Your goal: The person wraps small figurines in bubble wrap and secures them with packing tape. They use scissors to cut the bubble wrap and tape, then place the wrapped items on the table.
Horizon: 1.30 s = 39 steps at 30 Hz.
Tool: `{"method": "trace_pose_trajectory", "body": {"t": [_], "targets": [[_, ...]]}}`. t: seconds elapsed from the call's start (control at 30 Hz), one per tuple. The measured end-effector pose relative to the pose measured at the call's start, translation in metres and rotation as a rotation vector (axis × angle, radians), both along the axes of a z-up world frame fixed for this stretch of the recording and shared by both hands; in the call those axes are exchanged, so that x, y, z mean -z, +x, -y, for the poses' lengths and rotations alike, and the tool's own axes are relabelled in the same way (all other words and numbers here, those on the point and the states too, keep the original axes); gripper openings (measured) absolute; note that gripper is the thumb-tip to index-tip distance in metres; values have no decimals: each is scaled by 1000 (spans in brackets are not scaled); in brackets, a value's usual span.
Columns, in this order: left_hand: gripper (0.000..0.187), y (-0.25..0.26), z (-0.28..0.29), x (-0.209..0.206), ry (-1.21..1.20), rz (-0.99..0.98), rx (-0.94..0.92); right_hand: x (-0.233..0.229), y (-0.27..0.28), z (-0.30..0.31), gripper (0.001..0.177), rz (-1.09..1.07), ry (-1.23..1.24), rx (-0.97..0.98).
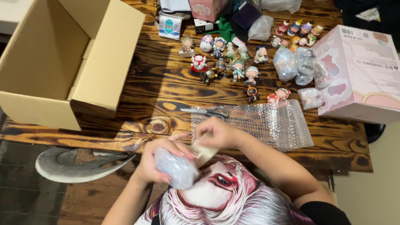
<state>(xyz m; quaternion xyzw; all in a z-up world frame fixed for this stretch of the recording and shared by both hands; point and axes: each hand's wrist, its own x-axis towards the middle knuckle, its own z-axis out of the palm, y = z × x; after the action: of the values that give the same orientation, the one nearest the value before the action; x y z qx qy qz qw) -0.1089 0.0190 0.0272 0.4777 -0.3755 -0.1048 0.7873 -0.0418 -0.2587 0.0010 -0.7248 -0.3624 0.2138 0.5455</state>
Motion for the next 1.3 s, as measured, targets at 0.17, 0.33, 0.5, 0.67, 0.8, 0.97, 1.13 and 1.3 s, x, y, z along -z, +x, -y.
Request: {"method": "trace_pose_trajectory", "body": {"t": [0.17, 0.33, 0.5, 0.67, 0.8, 0.97, 1.13, 1.3], "targets": [[52, 32, -8, 24, 148, 163, -510, 43, 65, -16, 46, -97, 82, 462], [55, 59, 5, 61, 532, 728, -852, 47, 94, -47, 50, -1167, 80, 502], [55, 83, 1, 122, 668, 990, -818, 131, 107, -67, 44, -802, 50, 268], [52, 78, -30, 189, 866, 966, -670, 179, 106, -79, 40, -797, -52, 388], [45, 44, -50, 224, 1028, 939, -629, 205, 84, -91, 30, -333, -7, 265], [78, 23, -58, 213, 1159, 852, -591, 193, 73, -98, 34, 33, -81, 79], [84, 22, -34, 194, 1311, 803, -599, 177, 78, -105, 36, 310, -203, -11], [85, 19, -21, 187, 1358, 784, -646, 180, 76, -102, 39, 278, -316, 219]]}}
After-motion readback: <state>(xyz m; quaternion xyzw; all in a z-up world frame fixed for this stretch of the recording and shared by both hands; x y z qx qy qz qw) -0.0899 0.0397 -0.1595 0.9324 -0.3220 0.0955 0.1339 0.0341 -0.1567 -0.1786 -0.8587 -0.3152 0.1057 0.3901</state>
